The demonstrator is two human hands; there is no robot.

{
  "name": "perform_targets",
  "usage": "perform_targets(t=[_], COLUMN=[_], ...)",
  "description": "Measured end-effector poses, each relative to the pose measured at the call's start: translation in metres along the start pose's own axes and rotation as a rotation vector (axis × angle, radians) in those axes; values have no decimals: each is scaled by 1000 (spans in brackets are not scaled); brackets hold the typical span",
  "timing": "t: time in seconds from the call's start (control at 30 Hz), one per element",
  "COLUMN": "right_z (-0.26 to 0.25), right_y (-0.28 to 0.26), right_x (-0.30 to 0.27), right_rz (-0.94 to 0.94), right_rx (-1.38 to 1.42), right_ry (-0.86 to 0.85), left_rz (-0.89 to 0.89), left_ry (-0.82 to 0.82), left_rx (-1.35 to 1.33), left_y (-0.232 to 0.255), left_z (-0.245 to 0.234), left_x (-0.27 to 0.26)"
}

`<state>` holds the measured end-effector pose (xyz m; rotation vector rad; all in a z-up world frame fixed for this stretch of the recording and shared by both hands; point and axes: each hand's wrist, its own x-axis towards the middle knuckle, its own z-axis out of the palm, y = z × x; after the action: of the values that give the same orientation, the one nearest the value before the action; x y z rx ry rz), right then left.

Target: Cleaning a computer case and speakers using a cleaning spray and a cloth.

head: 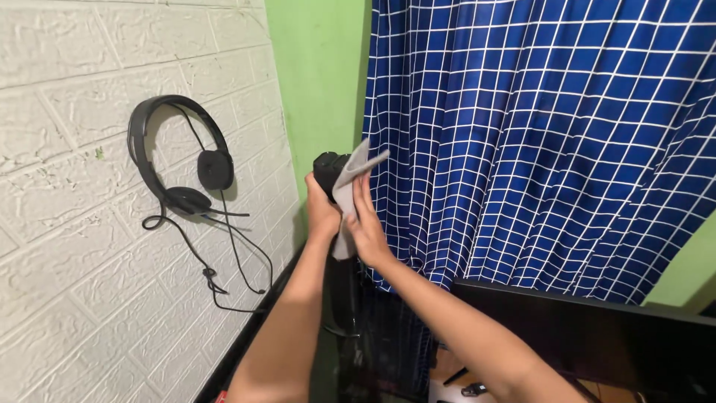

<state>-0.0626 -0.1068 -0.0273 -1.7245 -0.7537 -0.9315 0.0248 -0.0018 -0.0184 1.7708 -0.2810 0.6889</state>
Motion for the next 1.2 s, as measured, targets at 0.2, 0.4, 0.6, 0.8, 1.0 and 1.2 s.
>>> perform_targets(t=[0.2,0.4,0.6,0.8,1.0,1.2], right_z=[12,15,46,82,88,101], right_y=[51,16,30,101,84,118], right_x=[23,58,31,-74,-183,-209], right_rz=[189,187,67,114,547,480], right_rx=[-124,-206,-144,-376,-44,-129], right_ry=[225,254,363,332,190,193], left_rz=[30,-171,-227,-242,-174,57], left_ry=[-83,-141,-153,-135,-98,-24], left_rx=[-215,-303,-374,-386,-422,-192], left_y=[-21,22,10,-4,32,-1], left_z=[-5,-21,-13,-9,-17,-16], left_x=[22,29,31,32,8,-53])
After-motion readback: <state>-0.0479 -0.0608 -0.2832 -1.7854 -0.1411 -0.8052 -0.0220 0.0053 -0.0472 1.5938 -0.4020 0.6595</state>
